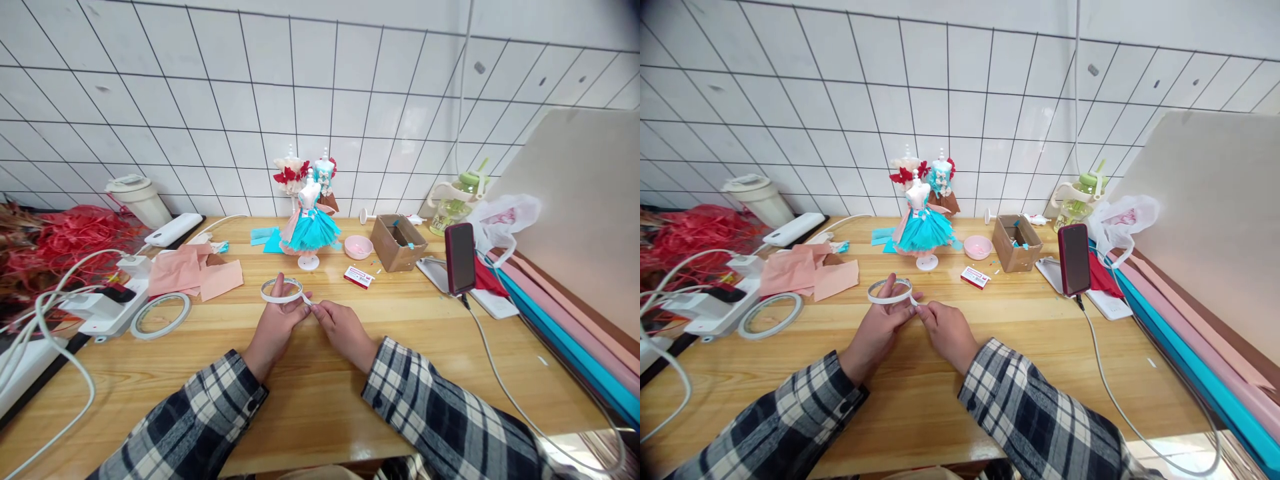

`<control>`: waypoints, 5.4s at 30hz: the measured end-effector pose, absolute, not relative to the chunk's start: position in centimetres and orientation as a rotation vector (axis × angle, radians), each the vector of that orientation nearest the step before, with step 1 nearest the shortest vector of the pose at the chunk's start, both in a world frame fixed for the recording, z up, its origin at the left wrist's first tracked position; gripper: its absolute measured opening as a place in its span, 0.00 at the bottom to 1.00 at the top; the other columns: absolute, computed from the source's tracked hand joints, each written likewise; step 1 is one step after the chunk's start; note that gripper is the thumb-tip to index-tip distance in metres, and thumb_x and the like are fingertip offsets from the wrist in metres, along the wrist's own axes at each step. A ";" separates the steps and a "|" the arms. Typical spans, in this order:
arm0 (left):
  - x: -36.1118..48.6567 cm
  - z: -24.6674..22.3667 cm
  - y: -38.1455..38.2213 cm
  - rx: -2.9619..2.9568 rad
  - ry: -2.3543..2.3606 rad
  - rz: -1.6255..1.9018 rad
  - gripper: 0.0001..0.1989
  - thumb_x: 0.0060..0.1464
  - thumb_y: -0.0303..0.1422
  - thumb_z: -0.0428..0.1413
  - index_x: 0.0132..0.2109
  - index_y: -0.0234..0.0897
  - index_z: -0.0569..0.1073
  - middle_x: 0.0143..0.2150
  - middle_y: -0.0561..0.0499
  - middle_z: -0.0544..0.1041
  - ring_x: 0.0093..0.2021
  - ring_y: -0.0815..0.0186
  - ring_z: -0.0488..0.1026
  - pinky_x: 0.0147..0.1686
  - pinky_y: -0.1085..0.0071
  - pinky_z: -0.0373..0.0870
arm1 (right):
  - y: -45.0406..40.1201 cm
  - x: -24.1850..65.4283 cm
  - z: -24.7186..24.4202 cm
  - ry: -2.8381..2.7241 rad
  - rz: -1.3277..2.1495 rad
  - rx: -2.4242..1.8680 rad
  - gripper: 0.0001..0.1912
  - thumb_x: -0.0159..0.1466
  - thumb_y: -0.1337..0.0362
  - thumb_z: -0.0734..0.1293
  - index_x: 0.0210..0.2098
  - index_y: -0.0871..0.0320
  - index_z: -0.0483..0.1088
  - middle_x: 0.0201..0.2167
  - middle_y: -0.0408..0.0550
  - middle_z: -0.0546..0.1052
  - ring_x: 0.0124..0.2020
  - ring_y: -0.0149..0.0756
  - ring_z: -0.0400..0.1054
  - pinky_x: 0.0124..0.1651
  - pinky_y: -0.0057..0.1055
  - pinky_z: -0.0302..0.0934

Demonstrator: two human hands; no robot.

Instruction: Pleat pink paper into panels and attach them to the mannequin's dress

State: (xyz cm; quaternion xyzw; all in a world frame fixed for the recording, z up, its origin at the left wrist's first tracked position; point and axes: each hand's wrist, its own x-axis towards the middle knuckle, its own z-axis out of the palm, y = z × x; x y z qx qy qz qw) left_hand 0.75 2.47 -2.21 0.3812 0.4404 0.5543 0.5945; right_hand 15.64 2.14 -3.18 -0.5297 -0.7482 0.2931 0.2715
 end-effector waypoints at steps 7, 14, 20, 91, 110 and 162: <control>0.9 -2.1 2.4 0.881 1.024 1.292 0.52 0.42 0.26 0.64 0.68 0.47 0.45 0.65 0.42 0.55 0.54 0.58 0.71 0.56 0.57 0.66 | 2.2 15.5 -3.5 -1.989 0.794 -1.427 0.21 0.70 0.53 0.53 0.31 0.56 0.70 0.27 0.45 0.76 0.28 0.34 0.67 0.32 0.27 0.55; 1.0 -1.8 2.4 0.840 1.001 1.285 0.55 0.38 0.26 0.66 0.68 0.47 0.45 0.66 0.41 0.54 0.54 0.58 0.71 0.56 0.56 0.66 | 2.2 15.5 -3.4 -2.014 0.753 -1.456 0.21 0.70 0.54 0.53 0.32 0.55 0.71 0.30 0.47 0.78 0.30 0.33 0.69 0.33 0.27 0.55; 0.6 -1.8 2.5 0.729 1.006 1.224 0.54 0.38 0.23 0.65 0.68 0.44 0.45 0.59 0.44 0.63 0.45 0.66 0.74 0.55 0.60 0.67 | 2.5 16.3 -2.7 -2.096 0.708 -1.507 0.24 0.70 0.51 0.52 0.31 0.56 0.72 0.29 0.49 0.78 0.29 0.35 0.69 0.32 0.28 0.53; 1.0 -1.9 1.9 1.000 1.041 1.218 0.60 0.44 0.26 0.64 0.68 0.58 0.29 0.72 0.43 0.37 0.54 0.60 0.72 0.54 0.60 0.68 | 2.4 15.7 -3.2 -1.904 0.906 -1.419 0.20 0.68 0.52 0.55 0.25 0.56 0.64 0.21 0.41 0.68 0.24 0.30 0.60 0.29 0.25 0.49; 0.6 -2.1 2.2 0.847 0.989 1.167 0.62 0.39 0.24 0.66 0.68 0.56 0.33 0.72 0.41 0.37 0.55 0.60 0.70 0.56 0.58 0.65 | 3.2 17.0 -2.7 -2.067 0.795 -1.429 0.23 0.69 0.50 0.54 0.27 0.57 0.69 0.24 0.43 0.73 0.25 0.30 0.62 0.29 0.26 0.50; 0.8 -2.9 2.5 1.003 1.029 1.206 0.60 0.39 0.26 0.67 0.69 0.55 0.38 0.69 0.42 0.47 0.53 0.58 0.73 0.56 0.56 0.65 | 3.3 17.0 -2.7 -1.794 0.951 -1.310 0.06 0.56 0.63 0.67 0.31 0.57 0.65 0.27 0.40 0.71 0.27 0.30 0.64 0.31 0.27 0.58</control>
